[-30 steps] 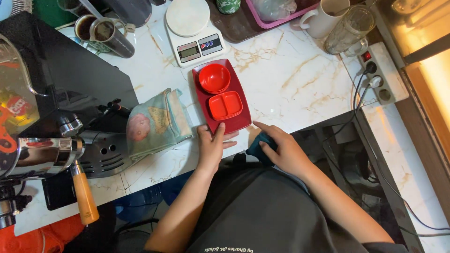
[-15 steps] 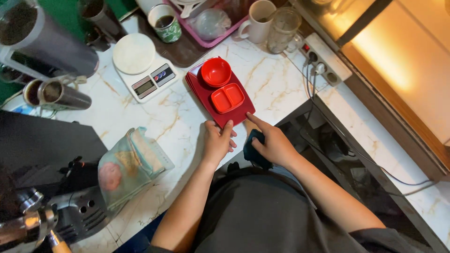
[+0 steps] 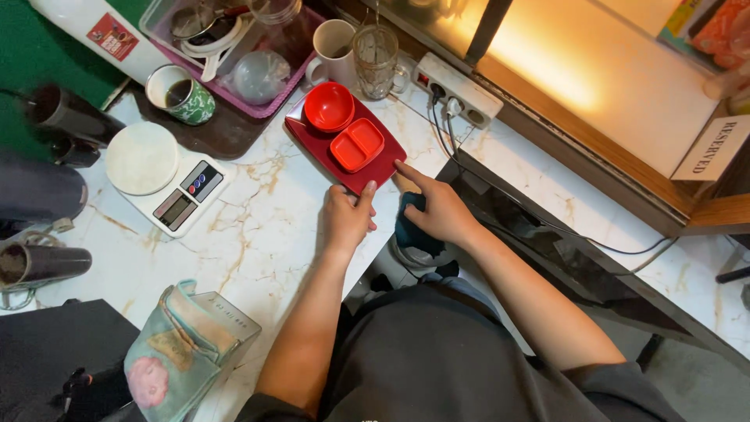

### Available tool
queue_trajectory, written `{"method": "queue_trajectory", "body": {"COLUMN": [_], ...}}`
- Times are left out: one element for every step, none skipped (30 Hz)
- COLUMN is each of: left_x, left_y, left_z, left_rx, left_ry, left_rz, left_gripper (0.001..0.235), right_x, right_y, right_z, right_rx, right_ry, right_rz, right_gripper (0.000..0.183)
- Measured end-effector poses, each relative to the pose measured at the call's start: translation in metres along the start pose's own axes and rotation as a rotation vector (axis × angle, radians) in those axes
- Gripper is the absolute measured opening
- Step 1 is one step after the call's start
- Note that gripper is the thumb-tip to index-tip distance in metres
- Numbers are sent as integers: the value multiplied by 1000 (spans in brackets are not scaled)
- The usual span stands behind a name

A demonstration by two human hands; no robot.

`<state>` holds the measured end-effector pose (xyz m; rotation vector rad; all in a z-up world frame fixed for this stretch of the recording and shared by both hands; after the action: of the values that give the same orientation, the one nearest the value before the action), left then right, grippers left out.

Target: The person wipes metal straws with a green cloth, then moves a red tray and clear containers on the counter. They handle a stack of plastic cups and a French press, then wipe a white digital scale with the cloth.

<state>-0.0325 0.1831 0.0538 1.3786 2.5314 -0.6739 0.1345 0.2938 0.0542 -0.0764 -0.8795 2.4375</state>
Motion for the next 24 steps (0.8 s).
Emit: {"method": "queue_trajectory", "body": {"left_x": [3,6,5,3,2,3,2,2,-1,-3,-5,-5,-6,-7,-20,-32,-43,-60,-81,-102,-121,-142,-160,-177], "left_y": [0,-1,-1,-1,-3,-3,-3,-4,-3,-4,-6,-6,-7,-8,-12,-15,-19,-28,-37,-44,-57,-68,-78,-93], "left_z": [-1,-1,-7,-12,-16,-20,-23,-26,-31,-35,-39,-30,-21,-11,-9,-7,-7,-8,-8,-8,-5,-5,-5,2], "left_rx": [21,42,43,75,105,105,114,124,119,127,134,128,191,256,247,310,372,362,377,394,393,471,550,552], "left_ry": [14,28,25,13,2,-1,-15,-28,-35,-39,-43,-51,22,94,79,170,259,240,296,350,312,388,473,443], "left_rz": [-18,-35,-31,-40,-53,-53,-50,-47,-50,-43,-42,-53,-76,-99,-125,-137,-157,-191,-201,-211,-247,-336,-419,-449], "left_gripper": [54,56,56,57,58,58,60,61,61,62,63,63,61,58,58,53,48,48,43,38,38,34,29,29], "right_x": [2,4,7,10,14,15,16,17,15,13,13,9,5,1,0,-1,1,2,1,1,-1,-1,-1,-3], "right_y": [-1,-2,-6,-9,-12,-11,-11,-10,-10,-9,-8,-6,-4,-1,-4,-7,-10,-11,-9,-7,-6,-6,-7,-2], "right_z": [1,3,9,15,20,17,14,11,7,5,2,-2,-4,-6,7,17,28,24,21,17,13,9,4,4], "right_rx": [3,7,9,19,29,30,40,50,49,45,43,44,38,34,40,25,1,-3,-22,-39,-29,-29,-34,-28], "right_ry": [72,144,149,262,371,372,328,285,285,226,161,155,71,-14,-31,194,410,385,358,330,308,265,224,202], "right_rz": [29,58,58,106,157,159,141,122,130,100,75,87,24,-38,-13,37,96,127,108,88,134,137,130,165], "right_gripper": [90,94,94,96,98,98,99,100,100,101,101,101,100,98,98,93,89,89,88,87,87,87,87,87]}}
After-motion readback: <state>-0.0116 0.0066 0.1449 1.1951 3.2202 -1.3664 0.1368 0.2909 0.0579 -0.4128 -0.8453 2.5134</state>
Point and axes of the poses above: each hand's wrist, its own x-axis towards the middle knuckle, its own y-axis out of the palm, z = x × y, the point moved 1 cm from there along x, towards the middle knuckle, and after that the axes turned 5 degrees about z, right-handed, at the moved point
